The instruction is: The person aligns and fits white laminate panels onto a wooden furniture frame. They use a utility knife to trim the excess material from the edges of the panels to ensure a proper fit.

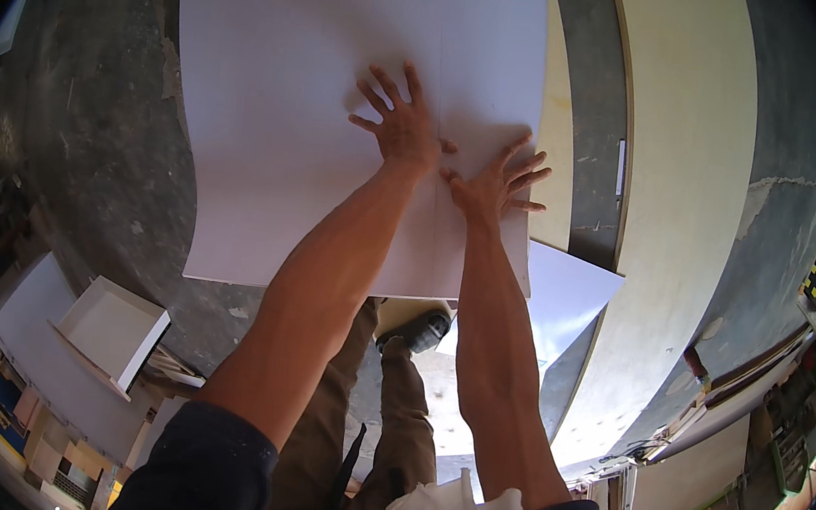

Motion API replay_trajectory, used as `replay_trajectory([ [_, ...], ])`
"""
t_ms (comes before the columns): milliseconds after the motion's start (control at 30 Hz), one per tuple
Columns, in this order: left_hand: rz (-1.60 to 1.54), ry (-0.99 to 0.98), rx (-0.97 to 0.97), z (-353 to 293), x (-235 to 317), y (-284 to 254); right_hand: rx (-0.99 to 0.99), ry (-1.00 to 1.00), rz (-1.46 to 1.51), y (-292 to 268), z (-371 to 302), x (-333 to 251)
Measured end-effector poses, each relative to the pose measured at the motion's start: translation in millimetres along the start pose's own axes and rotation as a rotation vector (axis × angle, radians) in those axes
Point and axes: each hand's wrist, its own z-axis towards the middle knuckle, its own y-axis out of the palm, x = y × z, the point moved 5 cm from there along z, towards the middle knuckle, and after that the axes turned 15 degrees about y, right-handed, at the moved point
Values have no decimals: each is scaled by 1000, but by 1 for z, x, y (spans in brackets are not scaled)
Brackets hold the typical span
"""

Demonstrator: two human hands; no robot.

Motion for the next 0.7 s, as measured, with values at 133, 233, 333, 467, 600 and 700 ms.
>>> replay_trajectory([
  [133, -5, 21, -84, 2, 5, 1, -23, 40, 0, -2, 4, 4],
  [233, 12, 19, -87, 7, 3, -2, -7, 48, 33, 0, 0, -1],
  [333, 28, 24, -91, 3, 7, 1, 13, 68, 63, -1, -2, -3],
  [467, 42, 43, -148, 9, 14, -13, -2, 91, 25, 0, 1, -5],
  [600, 174, 231, -138, 24, 31, -30, 38, 57, 41, -3, 3, -7],
  [700, 357, 567, -145, 31, 34, -13, -2, 77, 5, -6, -6, -10],
])
